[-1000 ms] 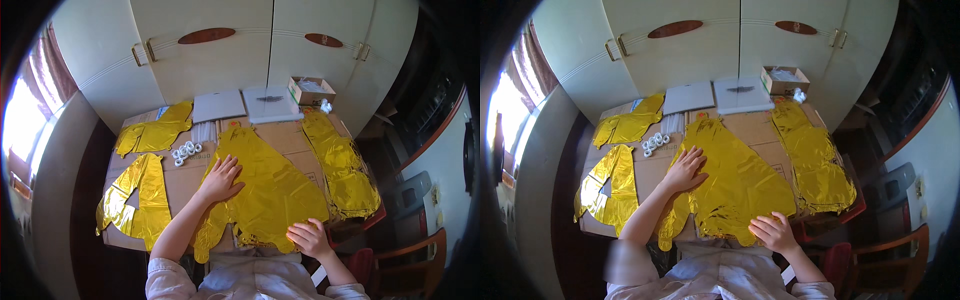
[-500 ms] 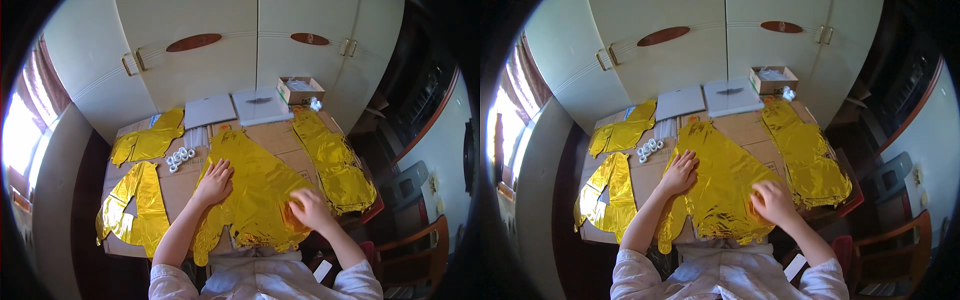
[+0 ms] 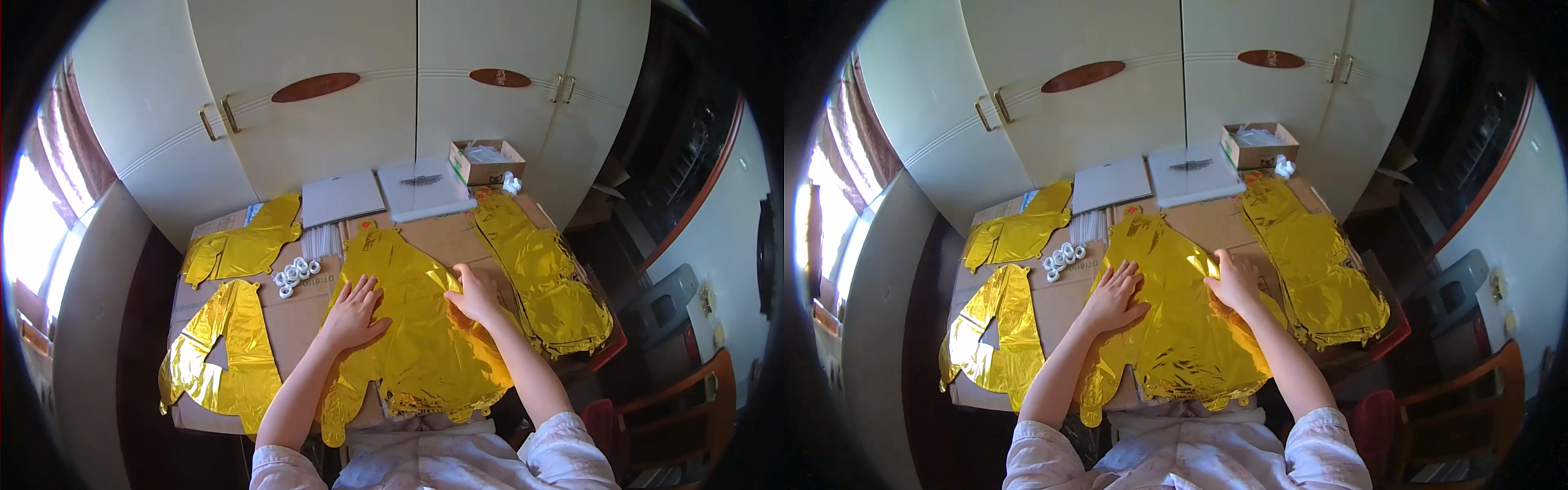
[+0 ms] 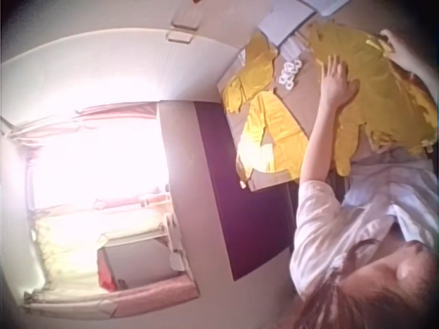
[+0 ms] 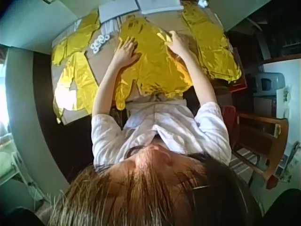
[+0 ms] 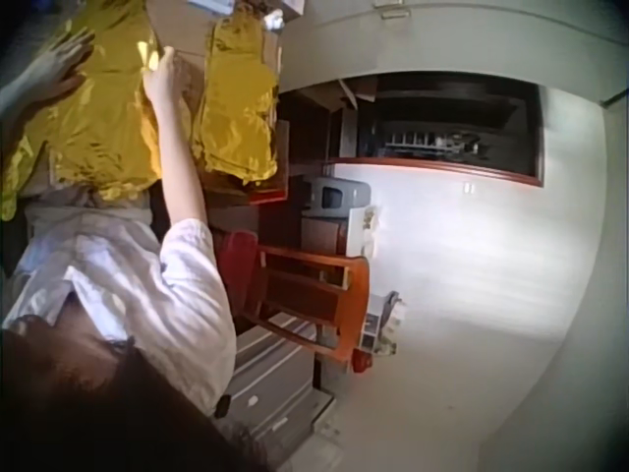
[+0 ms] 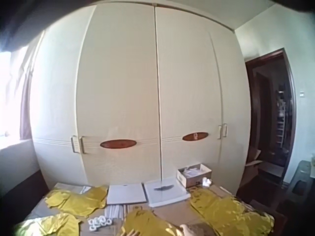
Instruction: Folding gold foil balloons and placing them onto card backings for packaging.
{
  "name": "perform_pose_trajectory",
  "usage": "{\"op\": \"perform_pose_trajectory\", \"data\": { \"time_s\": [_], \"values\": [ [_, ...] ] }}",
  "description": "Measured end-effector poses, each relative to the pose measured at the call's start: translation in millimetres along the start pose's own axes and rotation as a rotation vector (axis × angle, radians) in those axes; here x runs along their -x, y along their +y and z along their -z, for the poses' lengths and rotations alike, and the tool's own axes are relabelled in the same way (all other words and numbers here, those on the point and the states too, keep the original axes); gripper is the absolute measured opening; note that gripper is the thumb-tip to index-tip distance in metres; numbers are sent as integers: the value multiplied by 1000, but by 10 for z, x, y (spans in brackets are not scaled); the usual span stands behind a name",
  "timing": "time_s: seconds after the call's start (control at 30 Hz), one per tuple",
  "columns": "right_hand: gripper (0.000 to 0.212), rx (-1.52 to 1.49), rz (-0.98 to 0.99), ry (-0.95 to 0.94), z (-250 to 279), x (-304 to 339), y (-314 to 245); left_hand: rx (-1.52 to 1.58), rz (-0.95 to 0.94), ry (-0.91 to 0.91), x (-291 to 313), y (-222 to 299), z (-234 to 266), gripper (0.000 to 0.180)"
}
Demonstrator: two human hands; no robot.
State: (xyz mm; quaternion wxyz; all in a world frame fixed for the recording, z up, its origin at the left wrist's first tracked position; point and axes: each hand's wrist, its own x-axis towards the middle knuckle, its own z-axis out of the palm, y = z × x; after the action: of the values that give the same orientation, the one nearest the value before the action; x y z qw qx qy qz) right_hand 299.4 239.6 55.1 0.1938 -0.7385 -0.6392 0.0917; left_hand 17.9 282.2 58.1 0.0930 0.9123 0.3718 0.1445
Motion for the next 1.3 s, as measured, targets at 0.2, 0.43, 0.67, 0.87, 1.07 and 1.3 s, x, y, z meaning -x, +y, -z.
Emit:
{"op": "perform_pose_trajectory", "data": {
  "time_s": [0.2,0.43,0.67,0.87,1.07,1.3],
  "values": [
    [29,-80,127,140,1,48,-27,2,0,2,1,-2,-11,64],
    [35,-439,83,9,66,56,-157,2,2,10,28,-19,-7,64],
    [33,-1279,-243,-255,28,-29,-82,-7,-9,2,16,-61,-49,64],
    [22,-75,271,-251,150,32,-66,1,-6,14,19,-38,-33,63],
    [24,-229,684,-30,-7,-17,-61,0,-9,22,25,-20,-14,62],
    [45,-26,664,-156,-15,-163,-4,-10,-10,25,24,-28,-26,61]
  ]
}}
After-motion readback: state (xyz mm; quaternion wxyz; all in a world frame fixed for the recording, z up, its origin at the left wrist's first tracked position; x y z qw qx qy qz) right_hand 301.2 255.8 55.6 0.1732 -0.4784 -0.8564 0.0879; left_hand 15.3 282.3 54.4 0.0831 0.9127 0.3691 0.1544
